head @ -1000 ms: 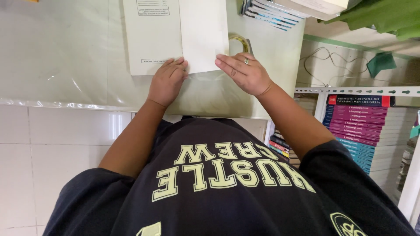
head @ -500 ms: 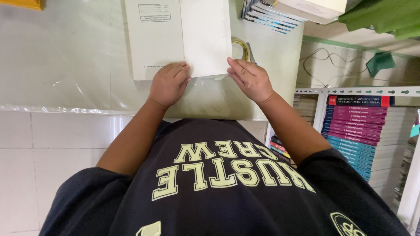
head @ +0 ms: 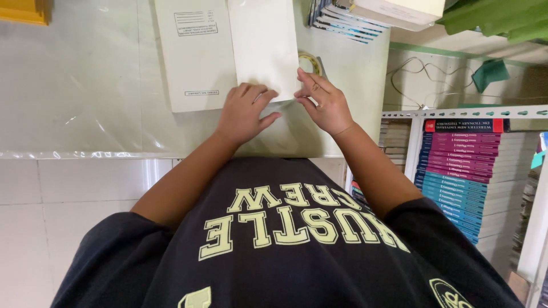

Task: Wrapping a book in a protective plastic cover using tape and scissors.

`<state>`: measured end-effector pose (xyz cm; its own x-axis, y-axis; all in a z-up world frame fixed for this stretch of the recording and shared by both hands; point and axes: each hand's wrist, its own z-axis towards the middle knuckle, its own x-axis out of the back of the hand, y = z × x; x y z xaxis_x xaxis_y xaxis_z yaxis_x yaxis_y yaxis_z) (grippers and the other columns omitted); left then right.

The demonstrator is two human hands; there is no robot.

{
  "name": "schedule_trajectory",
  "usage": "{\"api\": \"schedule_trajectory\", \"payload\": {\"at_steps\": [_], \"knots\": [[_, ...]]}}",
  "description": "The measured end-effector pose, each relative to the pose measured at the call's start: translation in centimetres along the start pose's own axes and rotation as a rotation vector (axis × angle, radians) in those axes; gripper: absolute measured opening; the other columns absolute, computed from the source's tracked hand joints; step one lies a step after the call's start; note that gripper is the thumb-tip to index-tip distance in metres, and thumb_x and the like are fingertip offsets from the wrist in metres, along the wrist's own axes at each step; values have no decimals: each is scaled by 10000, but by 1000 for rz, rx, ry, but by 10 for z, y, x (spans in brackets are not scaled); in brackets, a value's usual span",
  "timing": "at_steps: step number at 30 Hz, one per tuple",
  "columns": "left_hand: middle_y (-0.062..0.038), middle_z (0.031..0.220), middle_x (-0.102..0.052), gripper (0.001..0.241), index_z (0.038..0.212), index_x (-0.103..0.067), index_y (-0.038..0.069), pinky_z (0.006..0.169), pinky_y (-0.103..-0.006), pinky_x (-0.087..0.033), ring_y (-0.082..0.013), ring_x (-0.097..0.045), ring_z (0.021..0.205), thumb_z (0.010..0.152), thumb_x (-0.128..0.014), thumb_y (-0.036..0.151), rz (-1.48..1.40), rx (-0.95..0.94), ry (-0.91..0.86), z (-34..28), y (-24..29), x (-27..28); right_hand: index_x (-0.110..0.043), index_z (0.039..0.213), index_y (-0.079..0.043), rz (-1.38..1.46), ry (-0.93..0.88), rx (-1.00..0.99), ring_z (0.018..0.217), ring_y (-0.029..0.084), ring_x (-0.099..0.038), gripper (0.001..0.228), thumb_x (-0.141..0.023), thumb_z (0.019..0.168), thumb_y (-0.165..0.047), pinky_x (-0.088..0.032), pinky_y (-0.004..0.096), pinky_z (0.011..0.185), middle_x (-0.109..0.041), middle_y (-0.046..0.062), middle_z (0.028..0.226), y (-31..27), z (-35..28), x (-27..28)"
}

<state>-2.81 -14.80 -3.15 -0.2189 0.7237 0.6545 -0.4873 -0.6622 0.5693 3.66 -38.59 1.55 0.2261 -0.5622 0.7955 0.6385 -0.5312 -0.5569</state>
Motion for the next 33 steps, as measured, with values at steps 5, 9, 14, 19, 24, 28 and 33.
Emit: {"api": "schedule_trajectory", "payload": {"at_steps": [5, 9, 14, 19, 24, 28, 33], "knots": [[5, 1033, -669, 253, 1054, -699, 170, 843, -431, -449, -242, -610, 968, 866, -822, 286, -45, 36, -72, 14, 2, -24, -520, 1522, -106, 2, -11, -83, 1040, 174, -738, 714, -810, 879, 7, -611, 298, 911, -672, 100, 1338, -10, 5, 4], [21, 1034, -682, 195, 958, -686, 169, 844, -443, -432, -224, -625, 992, 809, -796, 231, -47, 15, -86, 14, -1, -36, -502, 1510, -79, 329, -54, -126, 1068, 172, -720, 739, -760, 832, 59, -564, 276, 858, -658, 133, 1342, -20, 10, 12], [29, 985, -678, 114, 926, -706, 179, 866, -444, -426, -215, -618, 987, 857, -786, 222, -37, 28, -88, 17, 2, -33, -629, 1436, -61, 498, 162, -239, 1045, 179, -679, 463, -727, 1002, 68, -549, 294, 955, -708, 120, 1194, 14, -2, -13], [32, 971, -684, 87, 914, -708, 170, 880, -445, -421, -209, -614, 999, 884, -777, 214, -35, 26, -109, 16, 0, -35, -542, 1380, -43, 859, 452, -406, 910, 152, -623, 378, -636, 1033, 76, -507, 292, 831, -671, 99, 1026, 28, 13, -11], [27, 977, -687, 91, 912, -712, 168, 879, -456, -411, -225, -610, 992, 861, -773, 212, -34, 17, -137, 16, -1, -33, -342, 1277, -162, 1306, 757, -533, 802, 229, -650, 436, -549, 976, 74, -540, 349, 749, -650, 121, 977, 30, 39, 1], [39, 980, -687, 84, 912, -714, 173, 897, -450, -414, -216, -605, 988, 866, -775, 206, -30, -1, -120, 15, -3, -37, -357, 1314, -159, 1292, 816, -553, 767, 217, -610, 465, -580, 985, 83, -507, 346, 710, -655, 137, 1005, 72, 47, -14], [46, 980, -685, 88, 900, -715, 172, 886, -436, -413, -206, -607, 984, 849, -783, 195, -40, -5, -128, 15, -5, -36, -299, 1383, -206, 1249, 844, -678, 732, 222, -631, 599, -635, 972, 72, -534, 357, 718, -675, 149, 989, 76, 60, -12]]}}
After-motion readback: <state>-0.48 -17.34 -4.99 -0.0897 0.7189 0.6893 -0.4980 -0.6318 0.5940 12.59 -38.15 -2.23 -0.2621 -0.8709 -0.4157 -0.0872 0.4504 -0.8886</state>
